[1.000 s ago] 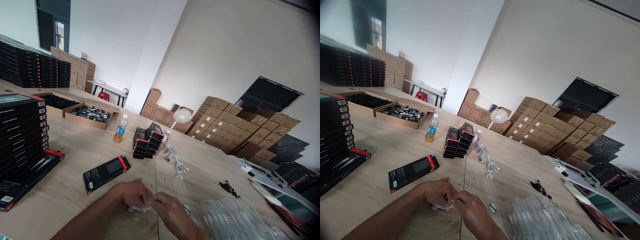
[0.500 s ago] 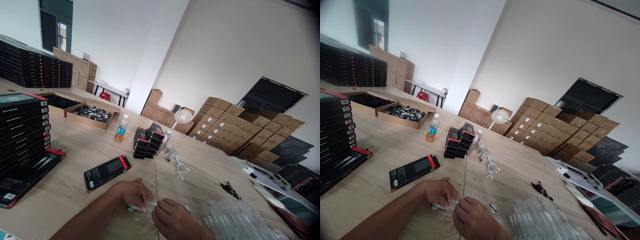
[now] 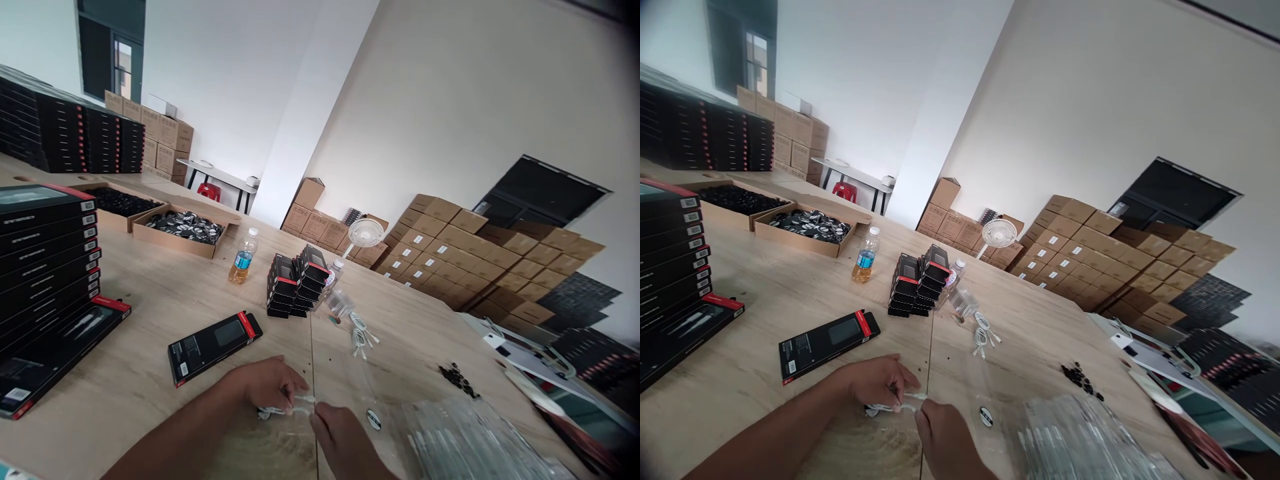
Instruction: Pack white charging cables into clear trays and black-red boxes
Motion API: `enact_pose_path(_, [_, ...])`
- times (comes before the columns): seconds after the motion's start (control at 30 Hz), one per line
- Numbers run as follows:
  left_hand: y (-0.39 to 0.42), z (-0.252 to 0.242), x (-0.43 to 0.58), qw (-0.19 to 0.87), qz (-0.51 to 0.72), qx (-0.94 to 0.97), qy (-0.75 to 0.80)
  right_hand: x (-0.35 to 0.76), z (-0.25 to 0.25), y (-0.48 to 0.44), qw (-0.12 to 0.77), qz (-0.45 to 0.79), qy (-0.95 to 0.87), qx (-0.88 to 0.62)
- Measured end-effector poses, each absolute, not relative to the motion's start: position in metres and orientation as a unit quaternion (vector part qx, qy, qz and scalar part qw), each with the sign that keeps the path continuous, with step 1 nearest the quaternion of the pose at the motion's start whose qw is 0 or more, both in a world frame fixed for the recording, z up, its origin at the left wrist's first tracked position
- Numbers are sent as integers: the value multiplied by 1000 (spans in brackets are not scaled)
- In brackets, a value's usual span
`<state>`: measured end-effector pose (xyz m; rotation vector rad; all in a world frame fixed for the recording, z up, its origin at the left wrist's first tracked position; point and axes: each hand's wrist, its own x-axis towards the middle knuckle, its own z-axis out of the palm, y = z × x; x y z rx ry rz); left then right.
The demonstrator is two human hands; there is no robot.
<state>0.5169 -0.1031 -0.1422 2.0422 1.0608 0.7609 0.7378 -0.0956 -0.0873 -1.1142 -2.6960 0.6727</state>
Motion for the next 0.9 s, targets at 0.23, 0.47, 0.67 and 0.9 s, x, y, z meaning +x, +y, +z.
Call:
enact_pose_path(0.23, [-113,-132,537,320,352,737,480,718,-132,-122,240,806,-351,-412])
enact_pose_path(0.47, [-123,-132,562,289,368,684,560,697,-143,-111,406,846,-251,-237])
enact_pose_path(0.67, [-124,-131,567,284,369,665,583,708,-132,-100,406,834,-241,-287])
enact_pose_path(0.9, [-118,-134,569,288,374,625,622,765,-124,-108,370,609,-463,-527])
